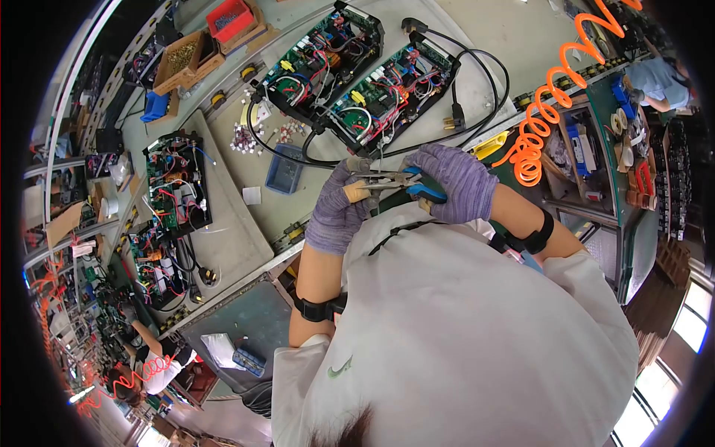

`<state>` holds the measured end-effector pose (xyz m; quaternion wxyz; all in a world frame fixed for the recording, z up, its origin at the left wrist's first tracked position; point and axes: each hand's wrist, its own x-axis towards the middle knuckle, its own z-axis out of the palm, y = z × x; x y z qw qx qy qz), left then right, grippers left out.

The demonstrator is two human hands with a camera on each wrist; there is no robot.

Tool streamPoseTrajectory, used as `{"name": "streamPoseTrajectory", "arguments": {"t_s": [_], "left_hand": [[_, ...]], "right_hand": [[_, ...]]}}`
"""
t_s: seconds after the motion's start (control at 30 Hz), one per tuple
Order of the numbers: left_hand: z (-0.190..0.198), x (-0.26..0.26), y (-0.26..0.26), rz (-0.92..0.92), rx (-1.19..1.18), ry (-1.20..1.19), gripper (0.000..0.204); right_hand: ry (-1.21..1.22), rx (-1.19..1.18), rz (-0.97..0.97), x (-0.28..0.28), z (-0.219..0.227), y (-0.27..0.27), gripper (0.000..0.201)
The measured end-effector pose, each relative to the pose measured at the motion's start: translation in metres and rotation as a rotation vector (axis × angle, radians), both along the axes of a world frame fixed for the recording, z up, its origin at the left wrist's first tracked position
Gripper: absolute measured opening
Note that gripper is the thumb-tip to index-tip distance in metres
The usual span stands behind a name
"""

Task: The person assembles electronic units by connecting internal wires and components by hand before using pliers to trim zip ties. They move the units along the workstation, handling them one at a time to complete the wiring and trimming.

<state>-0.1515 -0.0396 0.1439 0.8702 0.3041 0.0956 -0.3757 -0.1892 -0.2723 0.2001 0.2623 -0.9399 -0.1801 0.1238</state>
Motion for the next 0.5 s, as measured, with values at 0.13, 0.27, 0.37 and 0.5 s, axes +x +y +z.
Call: {"name": "streamPoseTrajectory", "arguments": {"t_s": [0.13,0.27,0.37,0.5], "left_hand": [[-0.011,0.0,0.003,-0.019,-0.08,-0.018,0.05],[-0.011,0.0,0.0,-0.039,-0.055,-0.031,0.05],[-0.01,0.0,-0.001,-0.037,-0.019,-0.048,0.05],[-0.006,-0.002,-0.003,-0.014,0.041,-0.053,0.051]], "right_hand": [[0.056,-0.002,0.019,0.001,-0.003,-0.001,0.06],[0.167,-0.028,0.007,0.002,-0.001,0.001,0.058],[0.208,-0.047,0.005,0.0,-0.002,0.002,0.059],[0.231,-0.104,0.001,-0.004,-0.005,0.005,0.061]]}}
